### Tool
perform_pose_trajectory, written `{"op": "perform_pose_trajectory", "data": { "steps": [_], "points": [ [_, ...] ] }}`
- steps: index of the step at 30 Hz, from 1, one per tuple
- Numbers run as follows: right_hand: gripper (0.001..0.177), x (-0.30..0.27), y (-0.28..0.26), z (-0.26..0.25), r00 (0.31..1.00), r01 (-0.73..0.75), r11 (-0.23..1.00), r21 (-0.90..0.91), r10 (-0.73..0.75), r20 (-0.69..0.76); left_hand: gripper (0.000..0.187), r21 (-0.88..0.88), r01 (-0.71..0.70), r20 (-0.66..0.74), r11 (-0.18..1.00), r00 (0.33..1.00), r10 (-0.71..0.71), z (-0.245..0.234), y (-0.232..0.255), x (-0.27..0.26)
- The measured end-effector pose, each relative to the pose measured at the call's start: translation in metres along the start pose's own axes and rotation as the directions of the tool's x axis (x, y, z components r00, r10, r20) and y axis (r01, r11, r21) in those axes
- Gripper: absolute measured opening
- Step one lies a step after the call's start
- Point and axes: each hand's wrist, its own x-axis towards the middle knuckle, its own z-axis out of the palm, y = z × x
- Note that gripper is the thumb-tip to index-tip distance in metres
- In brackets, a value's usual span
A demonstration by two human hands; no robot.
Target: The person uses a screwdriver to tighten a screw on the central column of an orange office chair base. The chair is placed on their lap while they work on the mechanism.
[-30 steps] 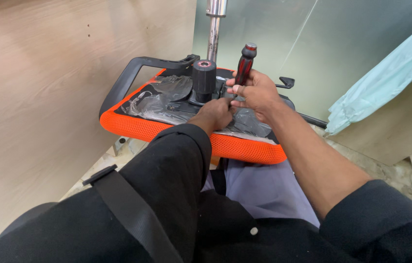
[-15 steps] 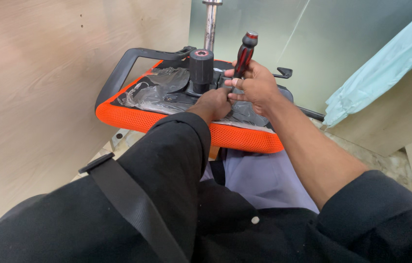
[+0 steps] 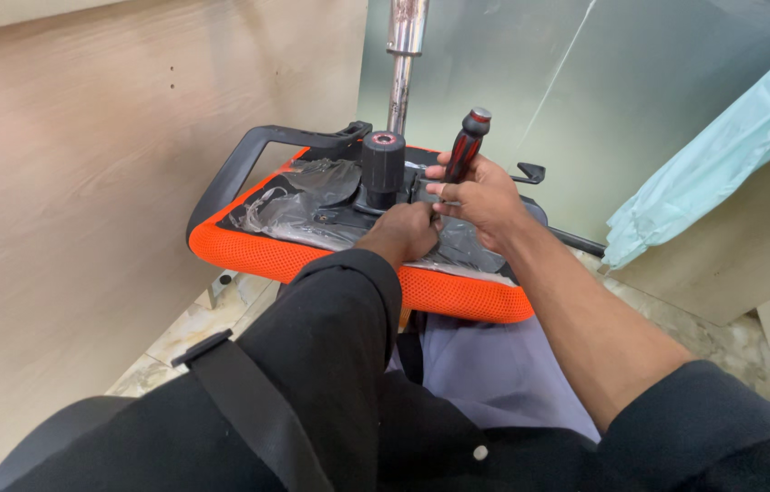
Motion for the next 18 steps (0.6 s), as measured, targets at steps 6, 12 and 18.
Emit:
{"op": "perform_pose_trajectory", "data": {
  "steps": [6, 12, 18],
  "points": [
    [0.037, 0.002, -0.011, -0.008, 0.994, -0.078, 0.988, -0.132, 0.087, 0.060, 0.039, 0.020, -0.043, -0.024, 0.999, 0.999, 0.043, -0.002, 0.002, -0.003],
    [0.032, 0.007, -0.008, 0.001, 0.996, -0.088, 0.986, -0.142, 0.090, 0.010, 0.039, 0.170, -0.093, -0.049, 0.981, 0.994, 0.102, -0.001, -0.006, 0.010],
    [0.035, 0.010, -0.004, -0.007, 0.998, -0.065, 0.990, -0.129, 0.065, 0.000, 0.028, 0.149, -0.252, -0.049, 0.956, 0.964, 0.262, 0.003, -0.014, 0.016]
  ]
}}
